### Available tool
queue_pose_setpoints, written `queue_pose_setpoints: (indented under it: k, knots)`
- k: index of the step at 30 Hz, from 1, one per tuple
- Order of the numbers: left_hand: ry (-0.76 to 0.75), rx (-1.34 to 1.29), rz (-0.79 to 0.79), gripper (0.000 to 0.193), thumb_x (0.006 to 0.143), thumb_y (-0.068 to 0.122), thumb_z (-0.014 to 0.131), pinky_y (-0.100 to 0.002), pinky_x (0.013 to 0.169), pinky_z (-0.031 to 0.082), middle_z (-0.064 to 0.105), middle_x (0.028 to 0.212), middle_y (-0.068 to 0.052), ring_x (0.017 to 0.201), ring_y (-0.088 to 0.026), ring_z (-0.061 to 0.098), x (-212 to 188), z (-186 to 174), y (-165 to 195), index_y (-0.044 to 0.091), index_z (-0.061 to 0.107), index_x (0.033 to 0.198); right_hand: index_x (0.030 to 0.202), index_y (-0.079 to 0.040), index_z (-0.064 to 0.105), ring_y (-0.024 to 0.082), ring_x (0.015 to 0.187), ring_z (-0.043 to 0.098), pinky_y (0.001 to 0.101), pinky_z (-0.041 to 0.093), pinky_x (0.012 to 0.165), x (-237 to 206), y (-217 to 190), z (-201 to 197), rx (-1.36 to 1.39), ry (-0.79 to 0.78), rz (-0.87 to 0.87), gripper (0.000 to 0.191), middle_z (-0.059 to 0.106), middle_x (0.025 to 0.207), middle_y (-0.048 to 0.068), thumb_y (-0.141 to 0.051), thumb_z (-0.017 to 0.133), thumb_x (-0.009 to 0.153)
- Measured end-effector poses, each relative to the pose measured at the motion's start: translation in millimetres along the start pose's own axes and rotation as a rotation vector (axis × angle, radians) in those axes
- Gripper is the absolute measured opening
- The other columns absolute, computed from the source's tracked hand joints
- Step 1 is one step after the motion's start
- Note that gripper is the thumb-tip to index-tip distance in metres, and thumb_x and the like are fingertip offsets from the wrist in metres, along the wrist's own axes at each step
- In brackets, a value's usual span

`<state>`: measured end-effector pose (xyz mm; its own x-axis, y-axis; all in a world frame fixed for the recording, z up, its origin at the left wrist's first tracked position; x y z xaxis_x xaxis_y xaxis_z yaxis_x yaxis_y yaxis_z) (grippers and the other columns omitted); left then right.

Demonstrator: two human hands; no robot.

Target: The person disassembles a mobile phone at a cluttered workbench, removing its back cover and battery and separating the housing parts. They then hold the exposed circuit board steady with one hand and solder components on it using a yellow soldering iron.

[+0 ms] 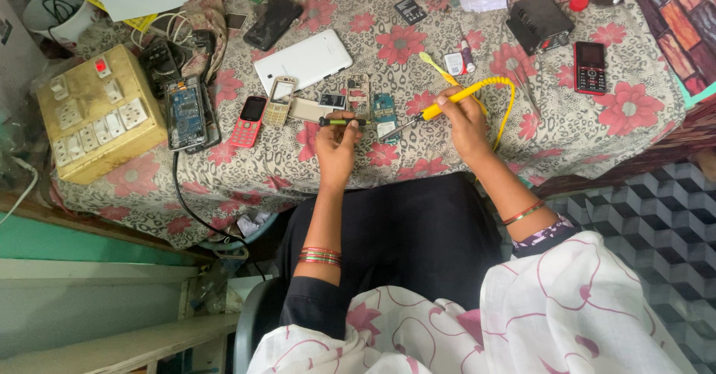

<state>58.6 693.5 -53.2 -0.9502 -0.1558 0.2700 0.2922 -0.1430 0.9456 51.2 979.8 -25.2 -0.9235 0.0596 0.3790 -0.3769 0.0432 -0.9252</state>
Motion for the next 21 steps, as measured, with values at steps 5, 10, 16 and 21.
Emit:
queue_pose_setpoints:
  k: [5,10,16,21]
  knots:
    - [0.012,0.016,-0.011,0.017,0.098,0.009,0.068,-0.025,0.068,0.053,0.07,0.089,-0.004,0.076,-0.01,0.069,-4,1,-2,0.003,0.065,0.115,0.107,-0.004,0.061,0.011,0.087,0.063,0.0286,0.057,0.081,0,8,-9,0.124,0.135,0.001,0.012,0.061,0.095,0.003,-0.016,0.06,0.105]
    - [0.0,0.043,0.008,0.018,0.099,0.01,0.067,-0.025,0.068,0.054,0.07,0.086,-0.004,0.076,-0.01,0.069,-4,2,1,0.003,0.065,0.115,0.108,-0.005,0.059,0.01,0.082,0.066,0.0269,0.057,0.072,-2,14,-16,0.183,0.23,0.053,0.012,0.064,0.093,0.003,-0.014,0.061,0.101]
    - [-0.005,0.056,0.005,0.016,0.099,0.009,0.067,-0.025,0.066,0.052,0.069,0.081,-0.003,0.072,-0.009,0.066,-3,1,-2,0.002,0.067,0.113,0.105,-0.006,0.059,0.009,0.078,0.063,0.0248,0.053,0.068,-2,18,-16,0.175,0.243,0.074,0.008,0.063,0.09,0.002,-0.013,0.061,0.101]
    - [-0.008,0.037,0.015,0.017,0.099,0.01,0.067,-0.025,0.066,0.052,0.069,0.08,-0.003,0.073,-0.009,0.066,-2,1,-2,0.003,0.066,0.114,0.106,-0.006,0.059,0.01,0.08,0.064,0.0254,0.053,0.07,-2,17,-16,0.154,0.25,0.074,0.009,0.063,0.091,0.002,-0.013,0.061,0.102]
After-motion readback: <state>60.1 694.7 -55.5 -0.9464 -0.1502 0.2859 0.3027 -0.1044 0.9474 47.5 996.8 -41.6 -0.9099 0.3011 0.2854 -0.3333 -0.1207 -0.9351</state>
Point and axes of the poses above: each hand's wrist, its own x-axis towards the middle knuckle, its own z-axis out of the palm, y = z × x, the point moved 9 cm from there along x, towards the middle knuckle
